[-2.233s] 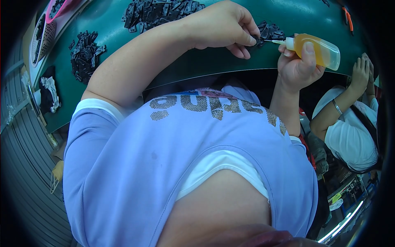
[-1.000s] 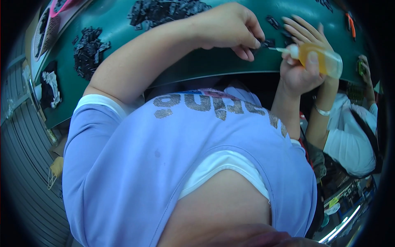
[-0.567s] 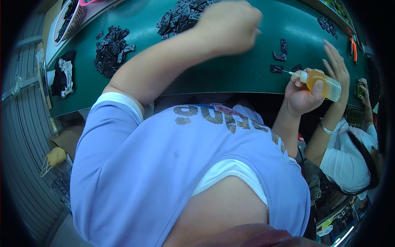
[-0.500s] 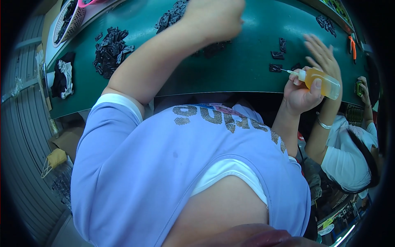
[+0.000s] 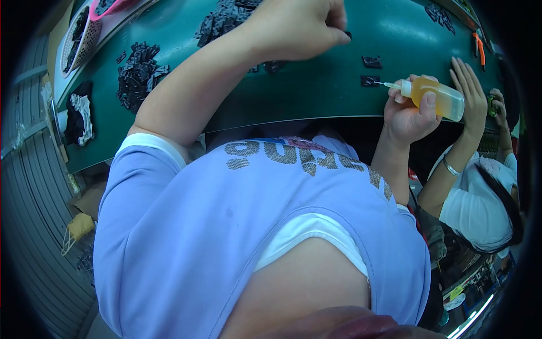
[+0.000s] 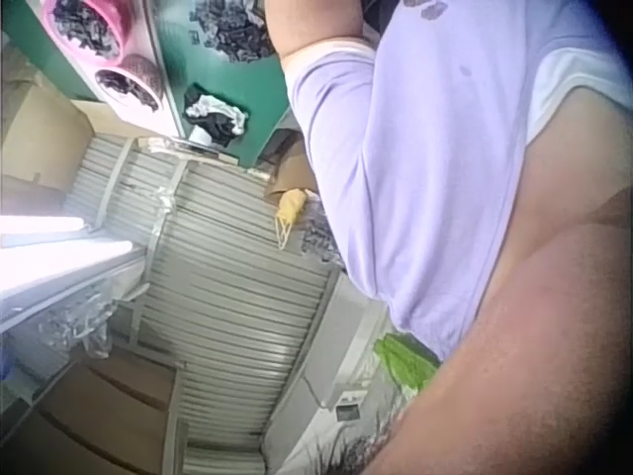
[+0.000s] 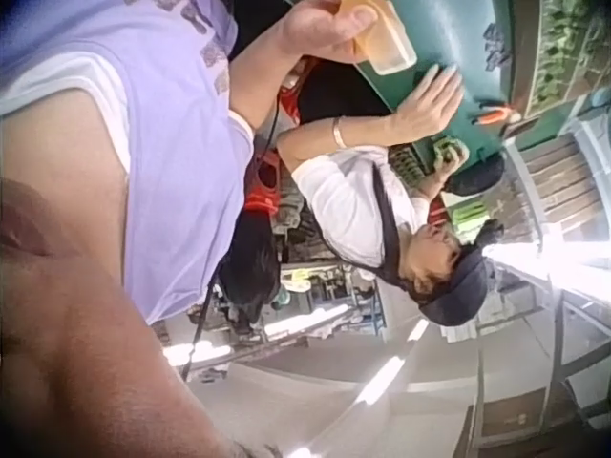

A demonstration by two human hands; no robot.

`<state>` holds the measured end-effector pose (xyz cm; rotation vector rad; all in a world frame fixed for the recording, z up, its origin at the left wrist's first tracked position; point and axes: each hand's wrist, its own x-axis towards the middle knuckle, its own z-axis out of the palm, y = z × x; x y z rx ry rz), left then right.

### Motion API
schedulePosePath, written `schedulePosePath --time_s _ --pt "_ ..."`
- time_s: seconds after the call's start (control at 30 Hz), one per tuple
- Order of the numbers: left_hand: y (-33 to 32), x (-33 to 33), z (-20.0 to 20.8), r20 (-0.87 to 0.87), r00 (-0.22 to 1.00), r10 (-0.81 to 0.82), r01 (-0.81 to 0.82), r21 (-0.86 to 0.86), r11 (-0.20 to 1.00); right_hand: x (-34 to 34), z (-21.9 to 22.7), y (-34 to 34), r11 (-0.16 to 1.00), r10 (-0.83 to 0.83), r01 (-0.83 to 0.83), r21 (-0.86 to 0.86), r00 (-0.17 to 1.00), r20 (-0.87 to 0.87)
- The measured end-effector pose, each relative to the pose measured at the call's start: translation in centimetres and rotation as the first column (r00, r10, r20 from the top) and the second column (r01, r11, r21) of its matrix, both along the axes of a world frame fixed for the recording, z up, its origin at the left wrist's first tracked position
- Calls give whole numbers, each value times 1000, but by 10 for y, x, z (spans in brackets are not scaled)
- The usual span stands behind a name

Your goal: The person assembles plastic chassis parts onto toy car bodies by hand, then applies glue from a bottle to bond the components.

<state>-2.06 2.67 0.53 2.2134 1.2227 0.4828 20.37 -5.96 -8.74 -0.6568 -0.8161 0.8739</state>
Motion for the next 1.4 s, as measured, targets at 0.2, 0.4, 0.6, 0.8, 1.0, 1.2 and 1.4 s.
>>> schedulePosePath --time_s 0.2,0.4,0.6,0.8,1.0,1.2,1.4 --pt "-24 21 -39 352 936 -2 254 -670 698 -5 4 0 1000 -19 19 18 1000 21" --pt "-19 23 -46 402 916 12 292 -684 669 -11 7 -1 999 -46 44 19 980 196" --pt "-15 27 -45 377 922 81 292 -820 492 -14 8 -3 997 -71 70 16 952 297" --pt "-15 27 -43 364 927 85 281 -829 483 -16 8 -2 997 -70 64 30 955 288" --pt "-15 27 -39 359 930 75 283 -833 475 -17 9 -2 998 -63 51 46 948 312" --pt "-15 27 -42 357 931 75 274 -821 501 -12 9 -2 995 -95 100 8 916 389" --pt "-15 27 -46 375 918 128 274 -834 479 -6 8 -2 1000 25 -25 -4 991 135"
